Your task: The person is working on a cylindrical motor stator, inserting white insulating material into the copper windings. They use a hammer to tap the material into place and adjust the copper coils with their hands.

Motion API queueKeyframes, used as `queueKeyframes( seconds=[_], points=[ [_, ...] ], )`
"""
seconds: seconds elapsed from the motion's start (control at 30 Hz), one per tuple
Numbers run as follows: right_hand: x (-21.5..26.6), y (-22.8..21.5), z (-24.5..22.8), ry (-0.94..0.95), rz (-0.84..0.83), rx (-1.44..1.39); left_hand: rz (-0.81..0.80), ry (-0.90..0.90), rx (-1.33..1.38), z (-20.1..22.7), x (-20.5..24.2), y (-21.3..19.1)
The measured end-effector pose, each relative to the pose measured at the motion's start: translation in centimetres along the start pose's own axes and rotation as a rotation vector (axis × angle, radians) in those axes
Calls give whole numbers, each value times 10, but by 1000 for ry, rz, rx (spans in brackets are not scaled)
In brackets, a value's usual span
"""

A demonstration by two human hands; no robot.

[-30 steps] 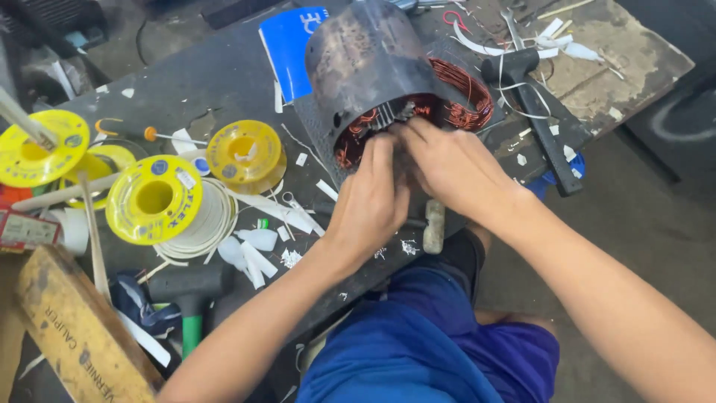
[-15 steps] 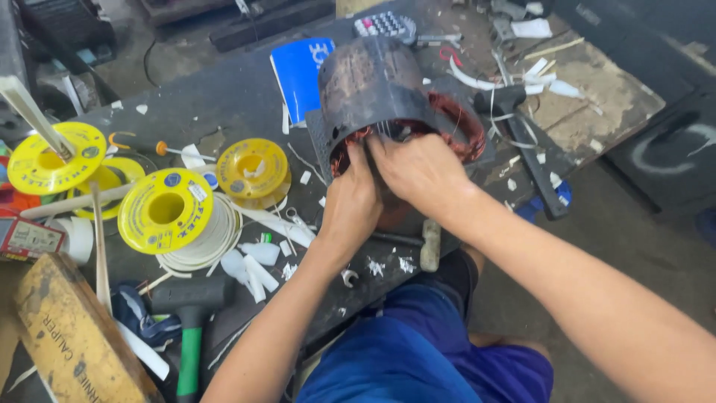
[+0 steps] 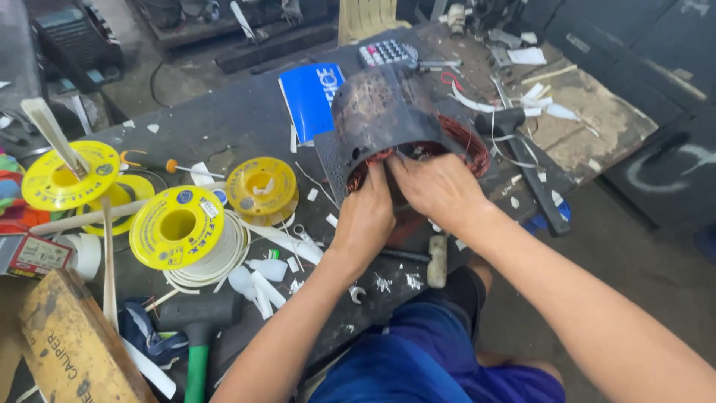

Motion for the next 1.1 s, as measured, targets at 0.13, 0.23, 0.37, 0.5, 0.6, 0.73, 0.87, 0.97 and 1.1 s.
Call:
queueKeyframes(
  seconds=[0.13, 0.23, 0.37, 0.5, 0.6, 0.73, 0.87, 0.97, 1.1],
  points=[
    [-4, 4, -1, 3, 19, 42, -4, -56, 31, 24, 7, -32],
    [1, 12, 1, -2, 7, 58, -12, -76, 33, 35, 5, -38],
    [11, 35, -1, -8, 3, 91, 24, -93, 1, 30, 1, -11],
    [6, 38, 1, -1, 2, 81, -20, -118, 49, 11, -5, 17],
    [7, 37, 3, -7, 13, 13, -47, -112, 5, 18, -3, 11],
    [5, 27, 0, -17, 36, 36, 18, -129, -49, 32, 3, -4],
    [11, -3, -13, 108, 104, -67, 167, -35, -9, 9, 12, 10],
    [32, -14, -21, 203, 112, -260, 346, 116, 243, 16, 28, -8],
    [69, -38, -28, 450, 303, -528, 526, 200, 83, 22, 66, -20]
  ],
)
Point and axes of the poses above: each hand's wrist, its own x-axis away from the middle knuckle, its own y-axis out of the palm, z = x × y, the point moved 2 cm from there along -x, towards the middle knuckle, and after that the axes turned 5 degrees about -z, right-handed, at the moved point
